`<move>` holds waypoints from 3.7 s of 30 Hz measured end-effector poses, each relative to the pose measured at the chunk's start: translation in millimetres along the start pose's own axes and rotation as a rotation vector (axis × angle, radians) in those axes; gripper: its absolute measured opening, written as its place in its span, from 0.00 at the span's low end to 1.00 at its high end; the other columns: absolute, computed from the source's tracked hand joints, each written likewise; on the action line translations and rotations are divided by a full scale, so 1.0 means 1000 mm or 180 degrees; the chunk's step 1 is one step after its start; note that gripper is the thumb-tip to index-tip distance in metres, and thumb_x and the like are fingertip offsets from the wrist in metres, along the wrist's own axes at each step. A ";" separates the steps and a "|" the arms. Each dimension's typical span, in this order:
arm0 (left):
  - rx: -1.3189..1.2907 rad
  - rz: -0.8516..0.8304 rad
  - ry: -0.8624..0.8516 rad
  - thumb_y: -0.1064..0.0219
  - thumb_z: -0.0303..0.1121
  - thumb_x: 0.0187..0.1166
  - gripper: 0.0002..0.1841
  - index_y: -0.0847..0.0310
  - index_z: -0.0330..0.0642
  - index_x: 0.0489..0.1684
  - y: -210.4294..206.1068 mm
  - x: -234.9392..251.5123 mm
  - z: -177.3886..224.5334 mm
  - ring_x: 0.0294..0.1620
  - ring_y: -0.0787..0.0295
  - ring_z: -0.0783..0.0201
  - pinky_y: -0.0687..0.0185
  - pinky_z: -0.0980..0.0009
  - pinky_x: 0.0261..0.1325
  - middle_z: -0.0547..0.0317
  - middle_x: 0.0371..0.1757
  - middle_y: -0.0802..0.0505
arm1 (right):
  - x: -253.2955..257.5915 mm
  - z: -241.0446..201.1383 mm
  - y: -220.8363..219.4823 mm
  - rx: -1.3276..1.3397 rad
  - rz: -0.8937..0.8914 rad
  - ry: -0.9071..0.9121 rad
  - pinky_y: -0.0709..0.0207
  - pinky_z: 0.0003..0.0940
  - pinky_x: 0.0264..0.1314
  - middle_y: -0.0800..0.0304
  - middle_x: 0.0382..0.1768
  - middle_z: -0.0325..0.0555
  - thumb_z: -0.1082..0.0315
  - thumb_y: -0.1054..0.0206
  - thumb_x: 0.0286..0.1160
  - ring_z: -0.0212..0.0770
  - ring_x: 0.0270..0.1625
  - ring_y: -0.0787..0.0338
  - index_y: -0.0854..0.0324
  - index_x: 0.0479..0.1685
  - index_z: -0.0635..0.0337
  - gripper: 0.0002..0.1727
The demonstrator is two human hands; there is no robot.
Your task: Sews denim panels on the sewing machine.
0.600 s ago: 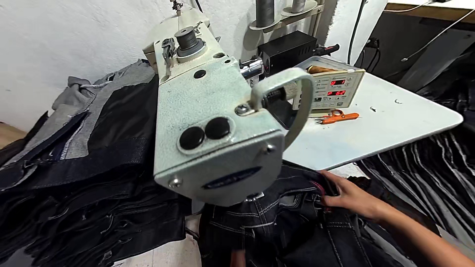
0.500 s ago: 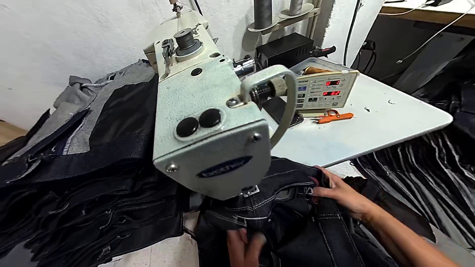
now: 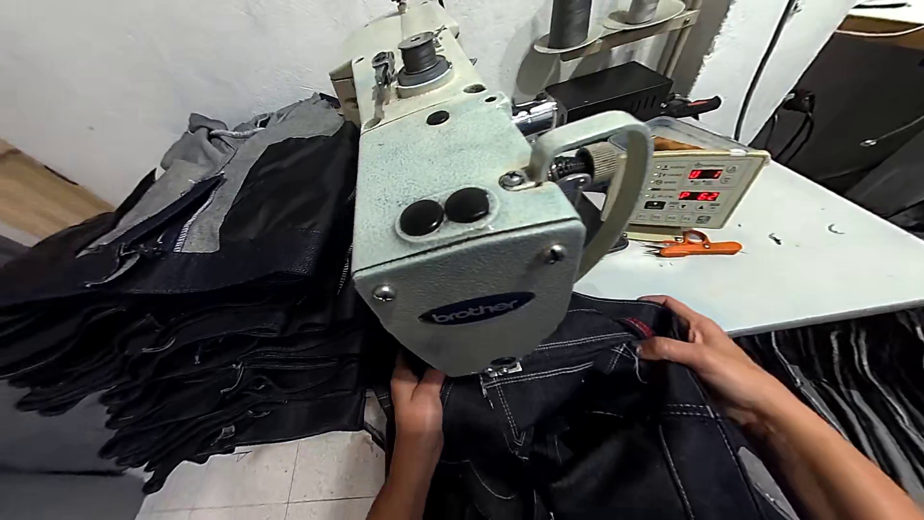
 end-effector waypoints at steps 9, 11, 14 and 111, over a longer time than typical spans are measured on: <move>0.0123 -0.0204 -0.0400 0.36 0.15 0.64 0.20 0.27 0.27 0.58 -0.003 0.006 0.002 0.47 0.11 0.85 0.14 0.82 0.56 0.70 0.43 0.08 | 0.005 0.026 0.007 -0.0092 -0.0135 -0.0123 0.12 0.23 0.34 0.06 0.37 0.32 0.70 0.26 0.33 0.26 0.34 0.07 0.20 0.58 0.47 0.36; 0.0176 -0.0230 -0.0396 0.36 0.15 0.64 0.19 0.26 0.27 0.57 -0.007 0.006 0.006 0.47 0.12 0.87 0.15 0.84 0.55 0.71 0.42 0.08 | 0.005 0.031 0.008 -0.0057 -0.0096 -0.0125 0.12 0.23 0.35 0.05 0.37 0.30 0.68 0.25 0.33 0.25 0.35 0.06 0.20 0.58 0.47 0.36; 0.0410 -0.0275 -0.0532 0.36 0.17 0.63 0.14 0.20 0.28 0.48 -0.007 0.007 0.007 0.44 0.12 0.88 0.16 0.85 0.53 0.72 0.37 0.08 | 0.007 0.039 0.012 0.0031 -0.0127 -0.0069 0.10 0.24 0.39 0.05 0.39 0.31 0.67 0.22 0.33 0.26 0.38 0.06 0.19 0.57 0.48 0.35; 0.3052 -0.0740 -0.1546 0.30 0.53 0.75 0.21 0.12 0.41 0.43 0.137 0.029 0.011 0.34 0.11 0.67 0.12 0.66 0.39 0.58 0.37 0.09 | 0.005 -0.023 -0.080 -0.4036 -0.0078 0.4094 0.17 0.44 0.28 0.11 0.22 0.48 0.59 0.46 0.82 0.46 0.31 0.07 0.16 0.26 0.55 0.19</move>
Point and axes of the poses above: each hand's wrist, its own x-axis towards the middle knuckle, its own y-axis out of the back of the hand, z = x × y, the point moved 3 cm from there along x, towards the middle knuckle
